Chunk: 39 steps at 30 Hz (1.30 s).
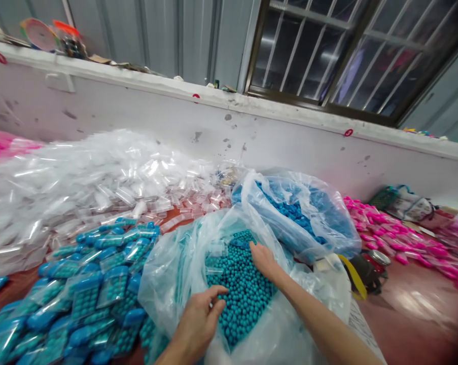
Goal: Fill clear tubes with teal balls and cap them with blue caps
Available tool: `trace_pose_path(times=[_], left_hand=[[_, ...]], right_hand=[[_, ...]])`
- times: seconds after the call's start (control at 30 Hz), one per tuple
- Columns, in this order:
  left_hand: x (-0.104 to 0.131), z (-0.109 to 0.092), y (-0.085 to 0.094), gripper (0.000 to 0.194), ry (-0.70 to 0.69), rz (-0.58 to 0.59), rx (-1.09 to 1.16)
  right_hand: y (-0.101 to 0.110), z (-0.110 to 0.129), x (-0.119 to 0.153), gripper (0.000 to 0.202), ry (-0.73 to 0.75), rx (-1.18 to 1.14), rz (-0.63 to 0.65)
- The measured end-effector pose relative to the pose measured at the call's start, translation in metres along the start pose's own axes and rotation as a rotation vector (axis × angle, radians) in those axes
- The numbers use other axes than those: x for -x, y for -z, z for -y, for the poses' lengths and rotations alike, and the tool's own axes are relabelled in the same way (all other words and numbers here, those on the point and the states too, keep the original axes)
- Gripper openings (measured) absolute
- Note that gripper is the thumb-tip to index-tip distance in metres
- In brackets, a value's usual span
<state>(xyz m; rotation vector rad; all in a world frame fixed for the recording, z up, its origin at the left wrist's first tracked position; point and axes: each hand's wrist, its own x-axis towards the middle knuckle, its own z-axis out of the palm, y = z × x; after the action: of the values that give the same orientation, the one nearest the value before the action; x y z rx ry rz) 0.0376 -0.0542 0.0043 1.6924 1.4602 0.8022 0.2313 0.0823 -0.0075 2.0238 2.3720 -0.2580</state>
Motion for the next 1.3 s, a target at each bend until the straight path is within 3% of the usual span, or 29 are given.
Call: trace_pose_path(times=[0.1,0.17,0.23,0.4,0.57,0.67,0.73,0.8,0.9,0.97,1.1,1.3], left_hand=[[-0.019,-0.002,-0.024,0.042,0.038,0.012,0.039],[-0.033,0.000,-0.032,0.051,0.023,-0.062,-0.088],[-0.044,0.004,-0.038,0.060,-0.017,-0.061,-0.250],[-0.047,0.017,-0.048,0.052,0.017,0.214,-0.371],[-0.038,0.013,-0.050,0.043,0.039,0.226,-0.381],[-0.037,0.006,-0.047,0.038,0.046,0.124,-0.422],[-0.036,0.006,-0.046,0.037,0.040,0.146,-0.438],[-0.037,0.009,-0.045,0.037,0.036,0.236,-0.419],[-0.041,0.016,-0.045,0.035,0.093,0.263,-0.455],[-0.047,0.018,-0.046,0.033,0.140,0.221,-0.453],[-0.063,0.016,-0.050,0.026,0.219,0.150,-0.353],[-0.093,0.018,-0.067,0.013,0.392,0.176,-0.098]], right_hand=[[0.005,-0.002,0.010,0.029,0.029,-0.126,0.077],[0.007,0.002,0.018,0.024,0.074,-0.225,0.167],[0.007,0.008,0.026,0.019,0.153,-0.376,0.314],[0.009,0.017,0.038,0.019,0.259,-0.891,0.819],[0.002,0.017,0.027,0.009,0.237,-0.930,1.075],[-0.007,0.022,0.023,0.007,0.278,-0.950,1.109],[-0.005,0.027,0.022,0.009,0.332,-0.827,1.134],[0.005,0.030,0.018,0.012,0.388,-0.577,0.976],[0.021,0.029,0.001,0.019,0.360,-0.258,0.425],[0.023,0.025,-0.013,0.027,0.288,-0.182,0.177],[0.005,0.016,-0.028,0.025,0.225,-0.117,0.066],[-0.017,0.008,-0.017,0.021,0.287,-0.179,0.203]])
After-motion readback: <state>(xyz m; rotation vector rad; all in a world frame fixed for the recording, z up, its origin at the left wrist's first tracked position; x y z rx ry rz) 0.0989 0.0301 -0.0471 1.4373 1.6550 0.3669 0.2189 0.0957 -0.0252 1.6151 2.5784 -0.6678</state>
